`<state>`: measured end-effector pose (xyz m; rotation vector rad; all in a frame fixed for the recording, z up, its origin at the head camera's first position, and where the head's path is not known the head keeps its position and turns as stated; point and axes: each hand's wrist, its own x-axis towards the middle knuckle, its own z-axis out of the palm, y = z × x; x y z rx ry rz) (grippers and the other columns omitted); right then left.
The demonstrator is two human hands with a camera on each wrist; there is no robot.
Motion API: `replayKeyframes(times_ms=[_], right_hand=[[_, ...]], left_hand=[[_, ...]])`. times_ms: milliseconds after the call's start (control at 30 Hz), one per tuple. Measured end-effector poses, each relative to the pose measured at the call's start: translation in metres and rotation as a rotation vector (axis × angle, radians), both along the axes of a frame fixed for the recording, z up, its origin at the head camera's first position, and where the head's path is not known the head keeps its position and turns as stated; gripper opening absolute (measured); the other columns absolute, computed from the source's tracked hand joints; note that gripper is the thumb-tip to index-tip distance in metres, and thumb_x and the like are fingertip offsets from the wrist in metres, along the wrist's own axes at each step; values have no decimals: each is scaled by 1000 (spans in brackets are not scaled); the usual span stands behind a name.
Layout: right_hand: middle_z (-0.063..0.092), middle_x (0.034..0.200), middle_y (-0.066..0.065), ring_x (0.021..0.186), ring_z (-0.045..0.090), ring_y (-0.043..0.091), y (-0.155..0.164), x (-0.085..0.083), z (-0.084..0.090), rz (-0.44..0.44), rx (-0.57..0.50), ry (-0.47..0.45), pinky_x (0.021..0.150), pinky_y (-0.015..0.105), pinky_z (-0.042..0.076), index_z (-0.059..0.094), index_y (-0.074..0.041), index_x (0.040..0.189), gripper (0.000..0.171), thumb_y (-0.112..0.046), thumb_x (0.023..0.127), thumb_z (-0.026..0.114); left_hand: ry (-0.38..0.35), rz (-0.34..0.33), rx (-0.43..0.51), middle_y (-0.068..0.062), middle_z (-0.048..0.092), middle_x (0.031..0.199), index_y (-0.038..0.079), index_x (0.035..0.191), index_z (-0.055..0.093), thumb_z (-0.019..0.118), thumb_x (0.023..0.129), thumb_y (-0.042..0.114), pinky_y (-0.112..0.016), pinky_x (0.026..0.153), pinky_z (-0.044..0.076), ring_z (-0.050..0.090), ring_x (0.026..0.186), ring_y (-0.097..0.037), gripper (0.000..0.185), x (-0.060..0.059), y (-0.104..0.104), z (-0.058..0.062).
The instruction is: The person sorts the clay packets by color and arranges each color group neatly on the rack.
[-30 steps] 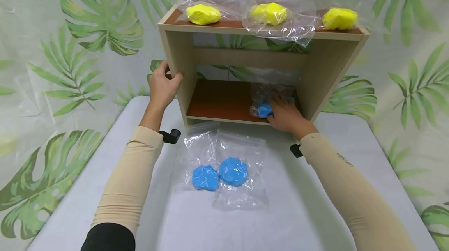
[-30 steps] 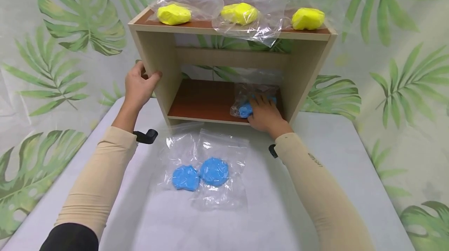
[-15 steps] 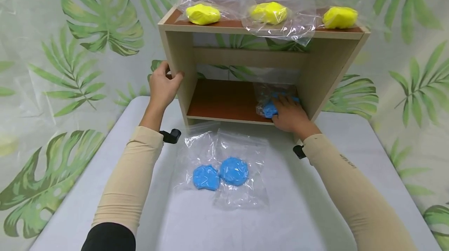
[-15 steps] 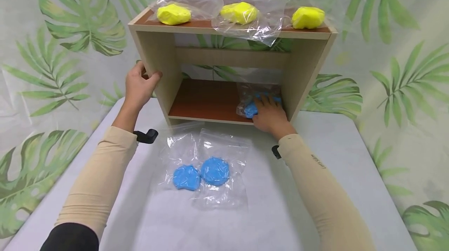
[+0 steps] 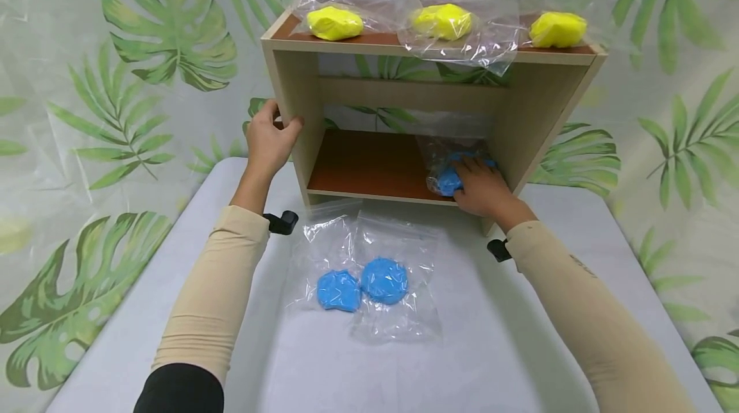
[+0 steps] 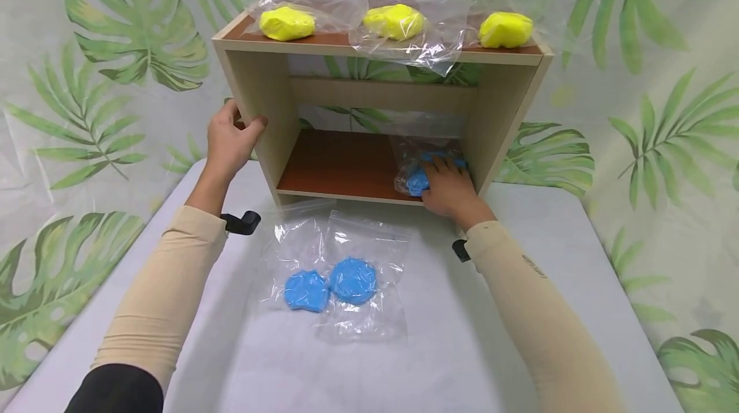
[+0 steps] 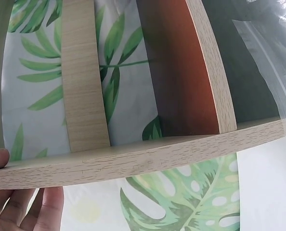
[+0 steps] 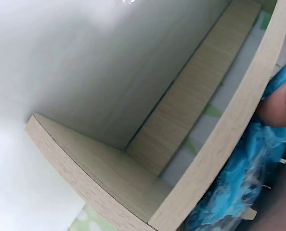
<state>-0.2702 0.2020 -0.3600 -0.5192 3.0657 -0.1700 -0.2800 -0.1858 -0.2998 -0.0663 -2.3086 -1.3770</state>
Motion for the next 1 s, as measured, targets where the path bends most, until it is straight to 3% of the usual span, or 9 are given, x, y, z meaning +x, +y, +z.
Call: replayKeyframes(times_ms=[167, 300, 500, 600, 667, 767, 900, 1000], right_hand=[[32, 157, 27, 145, 27, 48, -4, 9, 3, 48, -28, 103, 111, 74, 25, 34, 2, 151, 64, -16, 92, 48], [42, 150, 25, 139, 37, 48, -14, 21, 7, 120, -43, 243, 106, 72, 33, 47, -2, 144, 56, -13, 89, 53], [56, 138, 18, 130, 48, 39, -39, 43, 8, 363, -85, 469, 99, 61, 46, 63, -5, 127, 39, -8, 88, 58], [64, 125, 14, 119, 56, 34, -55, 56, 6, 452, -104, 502, 96, 51, 51, 68, -5, 119, 33, -8, 87, 62], [67, 119, 12, 113, 59, 30, -67, 67, 3, 472, -107, 453, 96, 45, 53, 70, -6, 117, 30, -11, 88, 65], [67, 119, 8, 111, 60, 26, -83, 84, -7, 455, -98, 288, 95, 40, 54, 69, -9, 121, 33, -17, 88, 68], [62, 131, 9, 122, 56, 27, -100, 101, -34, 413, -48, 42, 100, 44, 53, 63, -13, 131, 44, -25, 89, 69], [56, 138, 11, 129, 52, 29, -106, 107, -57, 403, -17, -80, 104, 48, 50, 58, -13, 136, 51, -32, 89, 69]], left_hand=[[-9, 11, 1, -14, 66, 125, 7, 126, 59, 58, 91, 26, -39, 87, 58, 70, 110, -28, 40, 0, -1, 0], [-6, 6, 0, -14, 65, 126, 7, 127, 58, 58, 91, 26, -44, 90, 58, 69, 112, -28, 40, 0, -1, 0], [7, 2, -9, -14, 65, 126, 6, 128, 58, 58, 91, 26, -45, 91, 58, 69, 112, -29, 41, -2, 0, -2], [12, 5, -10, -14, 66, 125, 6, 127, 59, 58, 91, 26, -44, 89, 58, 70, 110, -29, 41, -1, 0, -1], [15, 7, -11, -14, 66, 125, 6, 126, 59, 58, 91, 26, -44, 89, 58, 70, 110, -29, 41, -1, 0, 0], [15, 10, -13, -14, 66, 125, 6, 127, 59, 58, 91, 26, -43, 89, 58, 70, 110, -28, 41, -1, 0, 0], [14, 9, -7, -14, 66, 126, 6, 127, 59, 58, 91, 26, -44, 90, 58, 70, 111, -28, 41, -1, 0, 0], [12, 11, -15, -14, 66, 125, 6, 126, 59, 58, 91, 26, -45, 89, 58, 70, 110, -29, 40, -1, 1, -2]])
